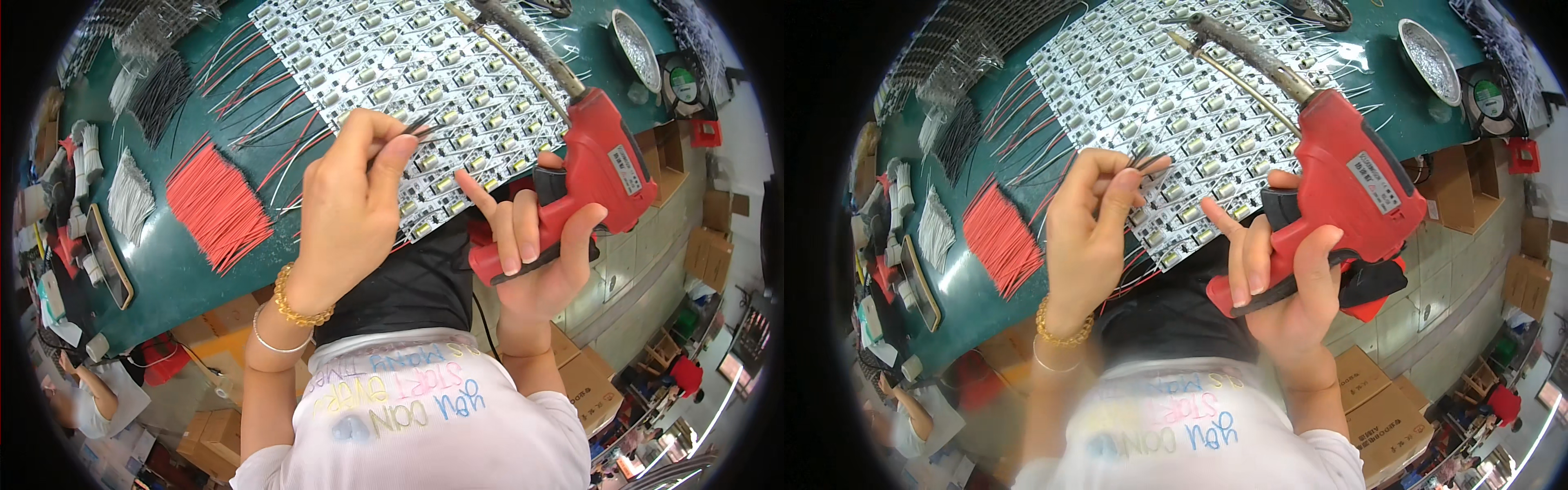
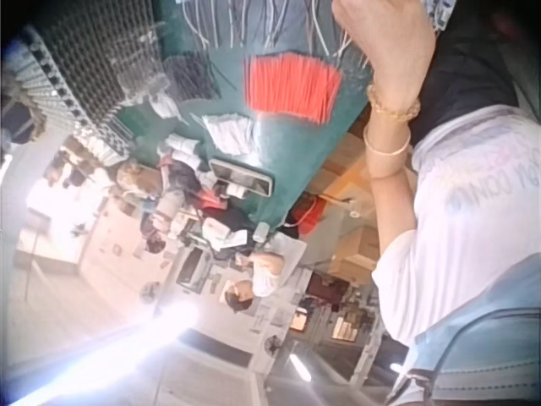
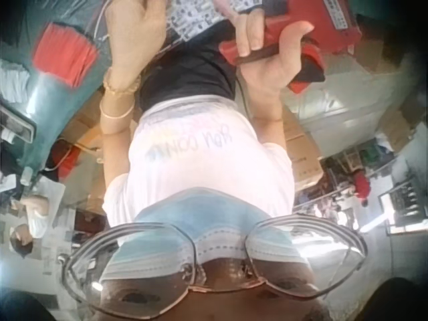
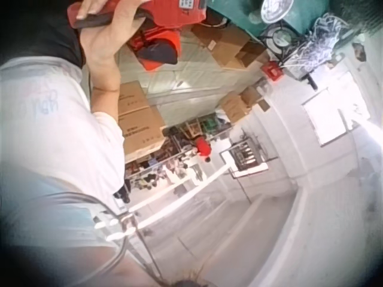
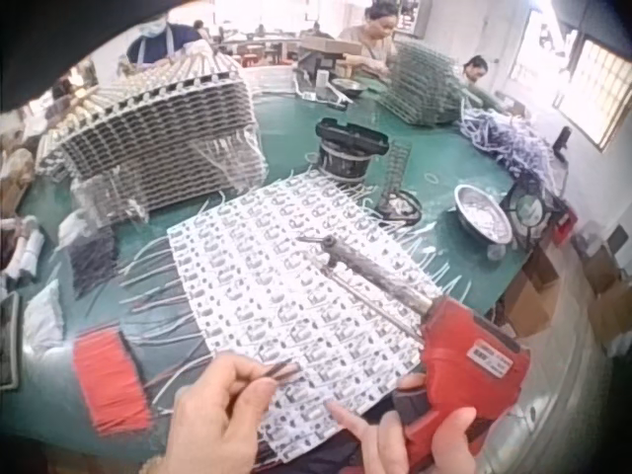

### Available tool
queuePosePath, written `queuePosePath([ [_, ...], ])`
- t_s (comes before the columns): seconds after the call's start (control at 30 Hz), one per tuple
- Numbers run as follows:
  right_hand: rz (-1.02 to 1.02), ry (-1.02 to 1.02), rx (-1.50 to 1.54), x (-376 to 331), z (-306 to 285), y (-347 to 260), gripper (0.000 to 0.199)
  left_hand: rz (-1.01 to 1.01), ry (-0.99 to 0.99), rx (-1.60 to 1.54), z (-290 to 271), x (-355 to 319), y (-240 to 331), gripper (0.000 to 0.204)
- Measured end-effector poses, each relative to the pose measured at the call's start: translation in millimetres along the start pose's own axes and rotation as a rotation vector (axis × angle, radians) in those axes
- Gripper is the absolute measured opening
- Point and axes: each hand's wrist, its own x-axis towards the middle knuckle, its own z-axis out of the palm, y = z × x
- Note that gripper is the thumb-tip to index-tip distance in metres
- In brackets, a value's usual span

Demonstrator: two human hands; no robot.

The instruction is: The person uses a soldering iron to attach red and white wires to a large LED panel. They systematically pick up wires from piles on the table and solder them to specific points on the circuit board, working across the surface of the panel.

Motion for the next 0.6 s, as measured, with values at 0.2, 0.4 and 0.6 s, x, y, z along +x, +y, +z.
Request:
queuePosePath([
  [0.2, 0.024, 0.029, -0.06, 4, 3, 4, 0.058, 0.029, -0.016, -0.094, 9, 7, 0, 0.01],
  [0.4, 0.011, -0.051, -0.154, 14, 3, 11, 0.061, 0.013, -0.085, -0.02, 1, 7, -2, 0.011],
  [0.6, 0.019, -0.146, -0.11, 18, 1, 10, 0.054, 0.055, -0.022, -0.05, 4, 8, -4, 0.01],
])
